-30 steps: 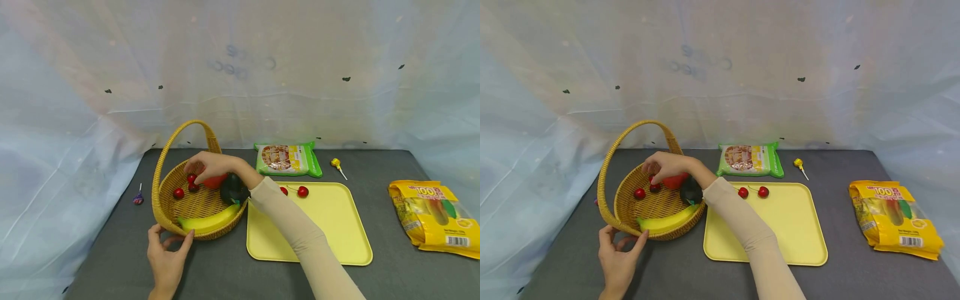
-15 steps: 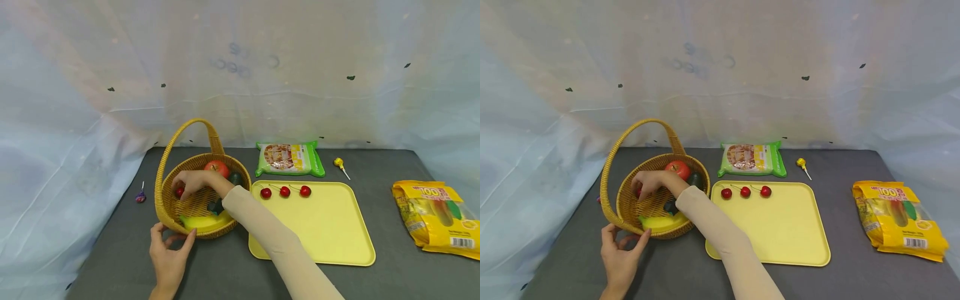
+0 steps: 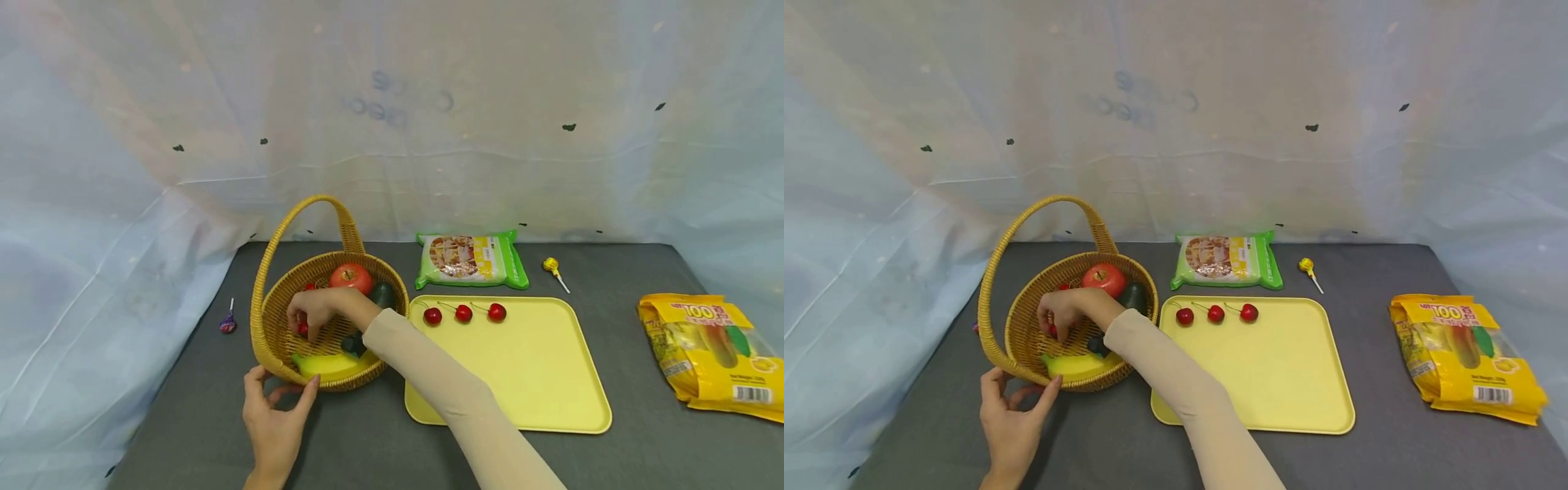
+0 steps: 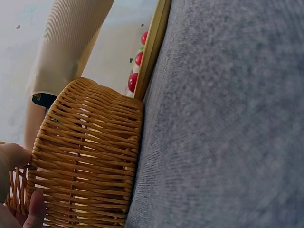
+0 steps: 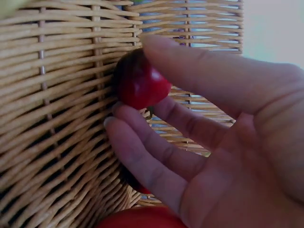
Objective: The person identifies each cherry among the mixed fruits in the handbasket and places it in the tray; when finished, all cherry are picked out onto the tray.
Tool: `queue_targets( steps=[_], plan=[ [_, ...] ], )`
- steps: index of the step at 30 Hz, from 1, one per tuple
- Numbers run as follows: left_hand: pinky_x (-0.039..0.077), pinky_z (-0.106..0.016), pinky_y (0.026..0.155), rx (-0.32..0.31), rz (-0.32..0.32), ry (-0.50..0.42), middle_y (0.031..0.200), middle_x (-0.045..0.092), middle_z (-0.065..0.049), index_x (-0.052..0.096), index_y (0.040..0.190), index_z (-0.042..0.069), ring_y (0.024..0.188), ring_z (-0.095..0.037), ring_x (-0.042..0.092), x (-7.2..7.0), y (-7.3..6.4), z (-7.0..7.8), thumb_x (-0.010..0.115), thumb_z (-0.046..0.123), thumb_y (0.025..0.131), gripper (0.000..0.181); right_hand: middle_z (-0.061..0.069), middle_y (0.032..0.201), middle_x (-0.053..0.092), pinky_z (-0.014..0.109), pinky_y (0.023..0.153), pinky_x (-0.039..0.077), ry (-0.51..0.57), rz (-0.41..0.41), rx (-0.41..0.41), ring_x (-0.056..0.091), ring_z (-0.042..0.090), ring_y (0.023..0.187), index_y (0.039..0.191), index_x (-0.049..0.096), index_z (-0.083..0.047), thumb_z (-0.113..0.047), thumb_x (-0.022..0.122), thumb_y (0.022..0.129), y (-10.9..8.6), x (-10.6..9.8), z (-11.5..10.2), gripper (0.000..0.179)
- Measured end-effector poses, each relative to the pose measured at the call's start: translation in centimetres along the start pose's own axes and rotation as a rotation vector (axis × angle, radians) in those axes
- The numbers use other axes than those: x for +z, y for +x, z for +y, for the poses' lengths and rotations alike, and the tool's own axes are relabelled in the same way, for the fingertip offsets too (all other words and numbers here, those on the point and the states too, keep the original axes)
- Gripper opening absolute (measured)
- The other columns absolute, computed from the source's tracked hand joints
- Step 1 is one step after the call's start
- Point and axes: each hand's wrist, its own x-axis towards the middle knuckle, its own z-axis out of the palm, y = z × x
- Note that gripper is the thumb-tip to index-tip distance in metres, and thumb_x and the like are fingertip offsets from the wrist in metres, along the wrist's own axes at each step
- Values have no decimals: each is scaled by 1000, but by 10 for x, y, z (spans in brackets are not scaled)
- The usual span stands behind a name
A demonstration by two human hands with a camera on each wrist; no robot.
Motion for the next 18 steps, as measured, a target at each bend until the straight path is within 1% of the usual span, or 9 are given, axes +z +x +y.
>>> queue_targets(
  steps=[3,6,8,10,12,15,16,18],
  plan=[
    [56,-15,57,-3,0,-5,108,52,-9,50,119,-11,67,-6,59,-1,0,1,85,-14,68,62,6,103,66,21,64,50,-29,4,-1,56,12,83,107,70,-2,4,77,85,0,2,0,24],
    [55,-15,58,1,-2,-11,108,52,-11,50,119,-11,69,-6,59,-1,0,1,86,-14,68,62,6,102,67,21,66,51,-47,14,3,58,13,84,105,71,-2,2,77,86,-1,3,-1,20],
    [55,-14,59,5,-1,-11,108,53,-13,50,119,-11,70,-6,59,-1,0,1,86,-14,68,62,5,102,67,21,66,51,-51,24,-3,59,13,84,103,71,-2,1,76,87,-2,3,-1,18],
    [55,-14,59,4,-1,-9,108,53,-12,50,119,-11,70,-6,59,-1,1,1,85,-14,68,62,5,101,67,20,67,51,-32,33,-29,59,12,84,104,71,-2,0,75,89,-4,2,0,16],
    [55,-14,58,-2,-1,-5,108,52,-9,50,119,-10,69,-5,59,-1,1,2,85,-14,68,62,5,101,67,21,67,52,6,53,-82,59,13,83,106,71,-1,-1,73,90,-10,-2,1,16],
    [55,-14,58,-6,1,-4,107,51,-6,50,119,-10,67,-6,60,-1,0,3,85,-15,68,62,9,103,67,23,71,53,93,91,-211,60,19,85,112,69,3,1,69,92,-25,-11,3,21],
    [55,-15,58,-4,1,-5,107,52,-8,50,119,-10,67,-6,60,-1,0,3,85,-15,68,63,10,104,67,24,72,54,118,113,-252,61,20,85,114,68,4,1,68,92,-33,-15,3,22],
    [55,-15,58,0,1,-8,107,52,-9,50,119,-11,68,-7,60,0,0,3,85,-17,67,63,10,108,66,24,77,53,132,199,-328,60,21,91,116,67,4,-3,69,93,-51,-21,6,24]
  ],
)
